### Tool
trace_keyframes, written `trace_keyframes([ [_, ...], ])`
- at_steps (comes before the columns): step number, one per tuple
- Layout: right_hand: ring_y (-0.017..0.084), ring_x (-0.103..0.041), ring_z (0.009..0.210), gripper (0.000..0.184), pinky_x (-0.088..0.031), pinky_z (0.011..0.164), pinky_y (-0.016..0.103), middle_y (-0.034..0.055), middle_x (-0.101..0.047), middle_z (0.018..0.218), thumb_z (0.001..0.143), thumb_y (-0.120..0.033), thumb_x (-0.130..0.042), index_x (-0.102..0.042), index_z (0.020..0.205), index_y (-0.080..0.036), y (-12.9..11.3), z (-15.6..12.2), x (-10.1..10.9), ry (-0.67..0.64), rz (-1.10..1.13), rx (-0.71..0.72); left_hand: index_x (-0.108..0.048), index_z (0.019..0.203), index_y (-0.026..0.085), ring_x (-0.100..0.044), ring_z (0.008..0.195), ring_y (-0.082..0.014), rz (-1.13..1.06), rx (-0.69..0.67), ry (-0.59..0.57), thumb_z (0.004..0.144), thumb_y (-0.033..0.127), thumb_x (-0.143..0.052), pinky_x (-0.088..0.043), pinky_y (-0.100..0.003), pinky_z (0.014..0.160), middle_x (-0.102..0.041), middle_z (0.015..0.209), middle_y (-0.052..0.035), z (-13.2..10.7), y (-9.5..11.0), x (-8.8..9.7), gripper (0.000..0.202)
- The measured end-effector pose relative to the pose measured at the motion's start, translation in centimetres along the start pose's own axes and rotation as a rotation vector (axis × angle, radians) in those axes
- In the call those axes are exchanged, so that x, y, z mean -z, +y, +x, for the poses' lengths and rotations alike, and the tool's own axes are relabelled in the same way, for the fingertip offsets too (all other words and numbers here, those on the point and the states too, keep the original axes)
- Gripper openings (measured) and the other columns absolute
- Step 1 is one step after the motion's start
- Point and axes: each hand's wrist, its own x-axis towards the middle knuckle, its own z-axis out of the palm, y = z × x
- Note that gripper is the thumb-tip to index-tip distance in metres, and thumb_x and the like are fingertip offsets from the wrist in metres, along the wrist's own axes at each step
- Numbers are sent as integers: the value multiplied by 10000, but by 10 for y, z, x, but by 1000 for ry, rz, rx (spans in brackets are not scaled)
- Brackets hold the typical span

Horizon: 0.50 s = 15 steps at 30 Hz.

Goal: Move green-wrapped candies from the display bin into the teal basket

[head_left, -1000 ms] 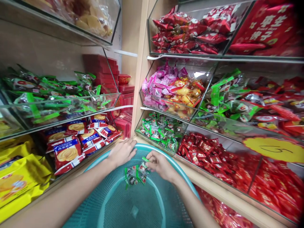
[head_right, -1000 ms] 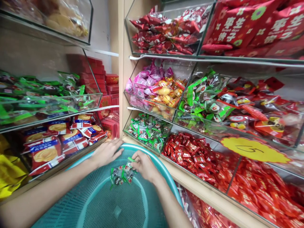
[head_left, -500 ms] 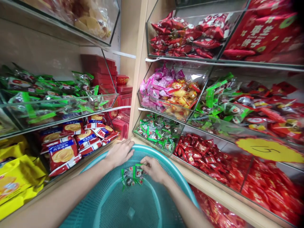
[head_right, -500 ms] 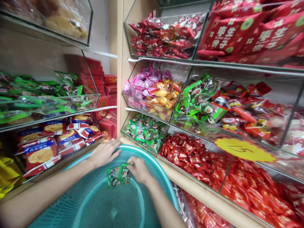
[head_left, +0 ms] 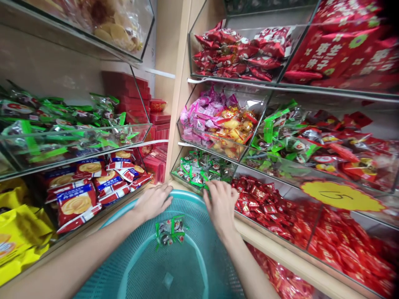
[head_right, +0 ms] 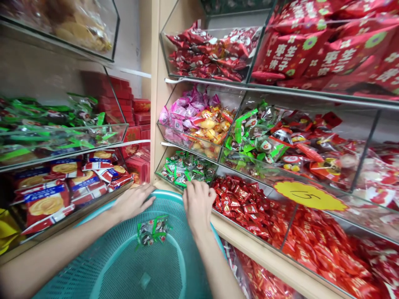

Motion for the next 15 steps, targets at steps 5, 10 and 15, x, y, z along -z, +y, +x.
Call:
trace_keyframes([
  [5, 295, -307, 1243, 338, -83, 985, 575, 131, -500, 1272, 860, -331, -468, -542, 1159, -191, 17, 1, 5, 29, -150, -36, -529, 1043, 176, -575, 950, -216, 8, -1, -4, 907, 371, -294, -442, -357, 842, -606, 1034, -102, 1, 3, 2, 334],
  [10, 288, -266, 1285, 329, 14, 997, 614, 120, -536, 1223, 831, -246, -497, -534, 1152, -186, 16, 0, 14, -87, -208, -6, -526, 1045, 171, -576, 939, -220, 22, -11, -10, 910, 366, -285, -444, -359, 835, -607, 1024, -105, 1, 4, 3, 338],
  [15, 276, -298, 1266, 301, 29, 990, 626, 96, -610, 1047, 808, -102, -474, -583, 1066, -211, 12, 1, 22, -187, -263, -22, -526, 1042, 184, -578, 931, -215, 0, 7, -7, 905, 362, -300, -440, -350, 828, -607, 1025, -97, 1, 3, 2, 319],
])
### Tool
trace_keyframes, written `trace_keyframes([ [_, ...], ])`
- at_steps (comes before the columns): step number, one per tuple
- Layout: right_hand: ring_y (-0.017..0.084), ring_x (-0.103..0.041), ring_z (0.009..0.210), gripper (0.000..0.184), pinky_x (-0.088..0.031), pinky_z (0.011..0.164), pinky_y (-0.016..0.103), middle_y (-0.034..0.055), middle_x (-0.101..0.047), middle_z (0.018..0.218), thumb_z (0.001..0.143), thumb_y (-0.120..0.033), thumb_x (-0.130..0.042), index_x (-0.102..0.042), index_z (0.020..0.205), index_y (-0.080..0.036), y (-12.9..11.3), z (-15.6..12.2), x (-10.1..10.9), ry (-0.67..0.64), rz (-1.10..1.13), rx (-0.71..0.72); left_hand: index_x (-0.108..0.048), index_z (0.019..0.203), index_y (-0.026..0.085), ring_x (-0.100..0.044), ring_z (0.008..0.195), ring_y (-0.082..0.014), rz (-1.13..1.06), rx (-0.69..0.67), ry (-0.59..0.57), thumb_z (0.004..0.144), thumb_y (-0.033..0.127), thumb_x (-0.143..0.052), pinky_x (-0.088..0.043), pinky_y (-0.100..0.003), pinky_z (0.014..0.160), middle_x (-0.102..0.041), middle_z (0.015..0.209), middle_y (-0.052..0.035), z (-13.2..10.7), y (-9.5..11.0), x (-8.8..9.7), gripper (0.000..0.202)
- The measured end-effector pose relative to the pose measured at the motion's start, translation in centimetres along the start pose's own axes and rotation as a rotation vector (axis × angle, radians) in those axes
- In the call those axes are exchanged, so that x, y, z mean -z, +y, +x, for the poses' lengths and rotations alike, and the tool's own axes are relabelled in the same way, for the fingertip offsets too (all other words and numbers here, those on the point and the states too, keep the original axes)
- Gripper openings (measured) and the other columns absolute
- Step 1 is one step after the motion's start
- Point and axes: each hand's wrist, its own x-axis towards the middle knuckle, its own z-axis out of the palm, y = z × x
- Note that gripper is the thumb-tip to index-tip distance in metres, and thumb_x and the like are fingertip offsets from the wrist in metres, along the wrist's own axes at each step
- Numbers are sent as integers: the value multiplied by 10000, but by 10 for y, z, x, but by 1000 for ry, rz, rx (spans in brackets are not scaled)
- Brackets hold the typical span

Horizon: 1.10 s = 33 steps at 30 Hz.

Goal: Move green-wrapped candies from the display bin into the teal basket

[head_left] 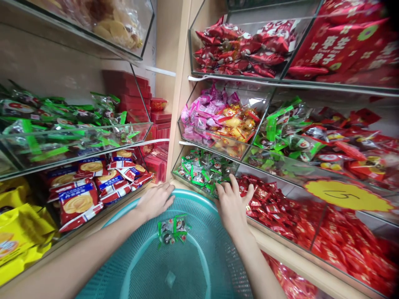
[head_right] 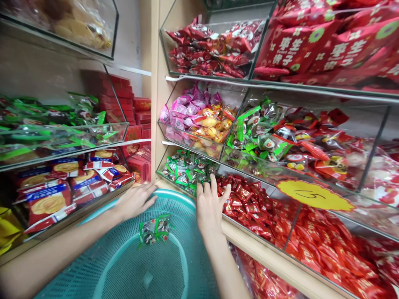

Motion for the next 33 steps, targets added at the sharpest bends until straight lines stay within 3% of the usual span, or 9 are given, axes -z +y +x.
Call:
trace_keyframes([
  [8, 243, -432, 1067, 306, 5, 992, 591, 62, -599, 988, 831, -114, -446, -581, 1060, -264, 1, -1, -4, 51, 26, 40, -526, 1034, 190, -576, 931, -211, -9, 6, -3, 902, 364, -300, -438, -352, 835, -608, 1020, -89, 0, 0, 1, 314],
  [12, 211, -490, 938, 336, -116, 975, 538, 55, -588, 968, 830, -95, -428, -572, 1088, -255, 2, -1, -2, 29, 56, 22, -522, 1025, 184, -576, 923, -211, 21, 5, -2, 907, 365, -296, -440, -347, 824, -606, 1014, -89, -1, 2, 3, 313],
  [18, 192, -511, 975, 293, -245, 942, 418, 64, -563, 1074, 873, -224, -445, -524, 1155, -232, -5, -2, 6, 130, 390, 60, -524, 980, 179, -579, 896, -206, 48, -18, 18, 910, 345, -306, -439, -336, 813, -606, 974, -79, -1, 5, 6, 283],
  [21, 185, -515, 1001, 289, -353, 868, 326, 61, -570, 1084, 850, -277, -504, -537, 1135, -238, -20, -6, -3, 15, 707, 135, -522, 984, 182, -579, 901, -205, 50, -19, 14, 906, 329, -321, -441, -335, 815, -604, 983, -71, -1, 5, 4, 262],
  [25, 170, -539, 942, 228, -396, 840, 296, 31, -607, 981, 792, -250, -591, -594, 1017, -219, -44, -14, -35, -239, 989, 183, -521, 993, 181, -578, 918, -212, 46, -5, 24, 909, 335, -312, -450, -336, 799, -599, 1004, -82, -1, 3, 1, 273],
  [29, 159, -547, 890, 210, -407, 819, 290, 14, -600, 913, 748, -224, -635, -615, 957, -211, -62, -21, -62, -337, 1104, 138, -525, 985, 181, -586, 900, -203, 25, 3, 16, 925, 336, -263, -452, -326, 795, -606, 966, -76, -1, 1, -1, 311],
  [33, 159, -552, 874, 211, -404, 809, 305, 3, -587, 904, 742, -237, -645, -601, 948, -221, -75, -24, -69, -347, 1094, 112, -529, 957, 175, -590, 889, -209, 25, -4, 27, 933, 336, -226, -456, -332, 790, -610, 956, -81, -1, 0, 0, 344],
])
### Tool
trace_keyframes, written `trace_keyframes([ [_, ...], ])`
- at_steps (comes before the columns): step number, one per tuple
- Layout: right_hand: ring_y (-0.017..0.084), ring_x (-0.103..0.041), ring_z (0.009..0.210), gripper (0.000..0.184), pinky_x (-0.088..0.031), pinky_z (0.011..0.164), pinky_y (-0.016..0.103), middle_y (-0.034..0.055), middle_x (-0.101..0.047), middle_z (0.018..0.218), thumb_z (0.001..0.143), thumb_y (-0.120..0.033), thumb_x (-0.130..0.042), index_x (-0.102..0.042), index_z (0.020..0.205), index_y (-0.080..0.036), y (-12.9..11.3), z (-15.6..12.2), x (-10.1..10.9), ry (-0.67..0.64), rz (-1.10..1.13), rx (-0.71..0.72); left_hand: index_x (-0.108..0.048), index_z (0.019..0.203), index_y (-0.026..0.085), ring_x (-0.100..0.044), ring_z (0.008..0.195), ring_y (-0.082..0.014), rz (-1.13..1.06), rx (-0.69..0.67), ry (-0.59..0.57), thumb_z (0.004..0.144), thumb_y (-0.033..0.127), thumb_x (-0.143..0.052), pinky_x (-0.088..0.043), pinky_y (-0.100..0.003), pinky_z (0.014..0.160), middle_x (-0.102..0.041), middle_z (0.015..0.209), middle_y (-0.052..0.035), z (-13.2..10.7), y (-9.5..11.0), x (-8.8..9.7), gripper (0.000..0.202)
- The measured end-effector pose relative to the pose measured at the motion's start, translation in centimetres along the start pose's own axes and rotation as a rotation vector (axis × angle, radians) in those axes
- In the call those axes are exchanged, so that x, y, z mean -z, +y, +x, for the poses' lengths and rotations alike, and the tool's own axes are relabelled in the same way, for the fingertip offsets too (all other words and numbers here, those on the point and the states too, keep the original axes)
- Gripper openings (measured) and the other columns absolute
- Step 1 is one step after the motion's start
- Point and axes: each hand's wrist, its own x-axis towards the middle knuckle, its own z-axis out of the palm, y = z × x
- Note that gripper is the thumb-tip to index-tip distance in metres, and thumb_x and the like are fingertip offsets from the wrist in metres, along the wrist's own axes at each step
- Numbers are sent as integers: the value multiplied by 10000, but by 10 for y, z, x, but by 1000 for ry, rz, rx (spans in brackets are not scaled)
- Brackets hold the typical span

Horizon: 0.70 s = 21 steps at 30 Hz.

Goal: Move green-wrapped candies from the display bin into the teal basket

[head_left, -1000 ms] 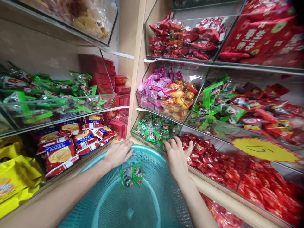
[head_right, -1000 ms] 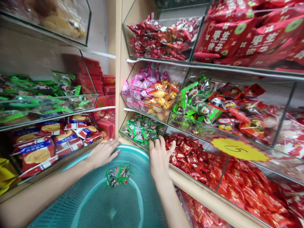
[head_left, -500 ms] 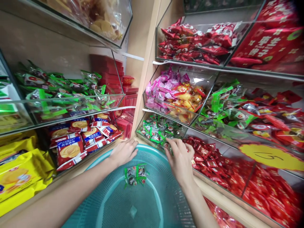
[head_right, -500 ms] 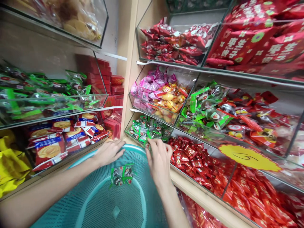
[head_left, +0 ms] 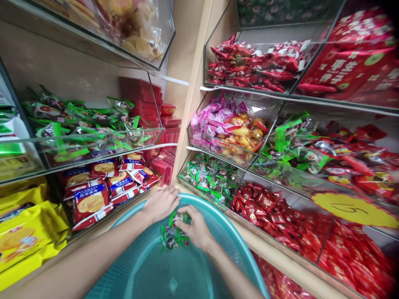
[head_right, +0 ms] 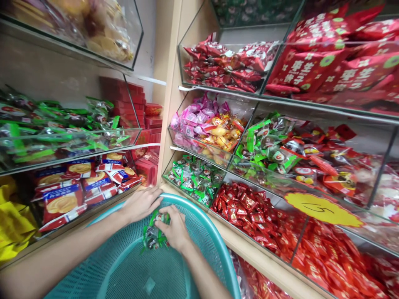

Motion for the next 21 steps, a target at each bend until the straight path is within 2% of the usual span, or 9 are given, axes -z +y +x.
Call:
trace_keyframes([
  [6, 181, -541, 936, 173, -361, 862, 360, 2, -600, 946, 770, -241, -636, -585, 936, -234, -3, -6, -11, -34, -263, 72, -528, 970, 173, -595, 893, -221, -9, -15, 13, 931, 345, -232, -463, -342, 774, -614, 951, -81, 0, 0, 2, 344],
  [10, 206, -515, 961, 173, -361, 844, 371, 30, -580, 1041, 828, -329, -562, -588, 976, -243, -8, -7, -4, 47, -444, 147, -535, 987, 172, -594, 904, -227, -20, -3, 28, 927, 342, -245, -461, -350, 783, -617, 959, -89, -1, 0, 2, 342],
  [13, 190, -509, 952, 197, -363, 829, 340, 36, -578, 1035, 873, -343, -484, -580, 1006, -235, -15, -4, 10, 165, -467, 188, -540, 981, 176, -593, 906, -229, -24, -2, 33, 925, 343, -249, -458, -356, 789, -618, 963, -92, -2, -1, 1, 340],
  [16, 179, -506, 963, 213, -345, 848, 337, 51, -585, 1021, 897, -319, -437, -586, 1007, -213, -19, 0, 28, 365, -529, 200, -536, 1007, 174, -584, 939, -233, -26, -7, 46, 924, 355, -251, -450, -362, 816, -615, 993, -100, -2, -2, -1, 347],
  [19, 213, -471, 1084, 224, -285, 916, 402, 79, -573, 1138, 895, -316, -439, -606, 1000, -210, -16, 1, 46, 558, -685, 172, -542, 1002, 173, -584, 937, -234, -42, -5, 47, 924, 371, -245, -449, -363, 817, -618, 984, -103, -2, -2, -2, 366],
  [21, 247, -411, 1183, 246, -223, 958, 464, 92, -533, 1245, 894, -339, -436, -618, 999, -212, -12, 2, 54, 617, -803, 151, -549, 995, 175, -588, 925, -232, -53, 4, 42, 923, 385, -244, -449, -362, 812, -621, 970, -102, -2, -1, -1, 377],
])
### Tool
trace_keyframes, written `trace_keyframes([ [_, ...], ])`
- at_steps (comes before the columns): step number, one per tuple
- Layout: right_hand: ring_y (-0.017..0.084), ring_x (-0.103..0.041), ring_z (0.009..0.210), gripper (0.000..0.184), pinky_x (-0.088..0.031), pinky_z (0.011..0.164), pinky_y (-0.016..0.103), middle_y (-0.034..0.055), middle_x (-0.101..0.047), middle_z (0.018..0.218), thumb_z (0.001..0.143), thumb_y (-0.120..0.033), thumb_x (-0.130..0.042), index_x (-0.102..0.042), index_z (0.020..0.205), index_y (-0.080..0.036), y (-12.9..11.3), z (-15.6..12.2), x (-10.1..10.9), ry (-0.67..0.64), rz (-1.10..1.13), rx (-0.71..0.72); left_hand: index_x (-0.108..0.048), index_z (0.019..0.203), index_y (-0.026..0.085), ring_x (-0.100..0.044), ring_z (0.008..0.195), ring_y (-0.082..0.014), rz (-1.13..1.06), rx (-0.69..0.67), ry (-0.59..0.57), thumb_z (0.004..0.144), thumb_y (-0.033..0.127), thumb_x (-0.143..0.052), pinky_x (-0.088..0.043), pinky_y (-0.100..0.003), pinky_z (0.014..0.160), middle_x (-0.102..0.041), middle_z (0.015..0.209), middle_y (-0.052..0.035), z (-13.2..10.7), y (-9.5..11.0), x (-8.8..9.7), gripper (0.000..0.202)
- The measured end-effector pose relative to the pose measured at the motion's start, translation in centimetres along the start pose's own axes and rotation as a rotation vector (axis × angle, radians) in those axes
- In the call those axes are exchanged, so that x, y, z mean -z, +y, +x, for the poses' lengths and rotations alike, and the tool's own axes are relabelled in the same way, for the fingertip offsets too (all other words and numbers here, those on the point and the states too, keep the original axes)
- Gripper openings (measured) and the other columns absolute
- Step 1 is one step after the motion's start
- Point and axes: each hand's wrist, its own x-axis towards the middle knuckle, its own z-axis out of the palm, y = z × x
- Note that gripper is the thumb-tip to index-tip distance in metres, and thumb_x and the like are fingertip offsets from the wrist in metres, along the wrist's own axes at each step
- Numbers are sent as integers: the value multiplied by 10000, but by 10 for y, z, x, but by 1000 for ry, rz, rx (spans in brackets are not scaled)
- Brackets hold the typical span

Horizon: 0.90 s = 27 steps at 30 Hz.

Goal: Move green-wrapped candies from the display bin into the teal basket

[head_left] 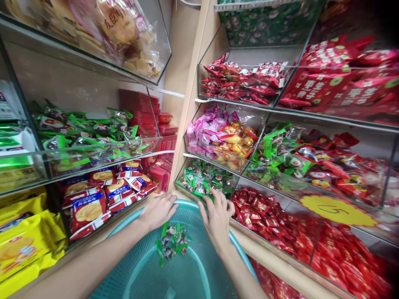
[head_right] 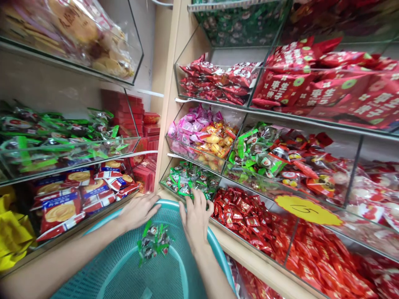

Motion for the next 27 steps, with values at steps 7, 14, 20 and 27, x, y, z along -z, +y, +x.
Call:
trace_keyframes([
  [7, 271, -298, 1294, 409, -70, 1023, 556, 90, -436, 1366, 909, -441, -349, -579, 1146, -201, 14, 5, -7, -58, -167, 39, -552, 1013, 169, -585, 940, -244, 11, 1, -8, 924, 401, -237, -451, -375, 815, -621, 985, -108, 0, 2, 2, 401],
  [14, 254, -300, 1299, 457, -33, 1030, 564, 99, -442, 1358, 921, -425, -318, -454, 1287, -187, 16, 6, -8, -89, -147, 37, -551, 1012, 178, -593, 927, -230, 8, 3, -7, 923, 411, -238, -455, -362, 810, -621, 994, -97, 0, -1, 1, 400],
  [20, 236, -310, 1295, 481, -16, 1031, 557, 101, -427, 1371, 918, -380, -356, -326, 1364, -203, 18, 10, -3, -63, -101, 61, -554, 1019, 179, -577, 953, -225, -11, 11, -19, 920, 413, -239, -445, -353, 827, -617, 998, -99, 0, -1, -1, 404],
  [27, 216, -375, 1262, 515, -56, 1049, 537, 114, -426, 1370, 918, -310, -370, -226, 1404, -218, 12, 9, 7, -60, 21, 150, -550, 1030, 177, -568, 967, -230, -31, 17, -31, 915, 386, -262, -430, -361, 858, -612, 1015, -110, 0, 0, 1, 374],
])
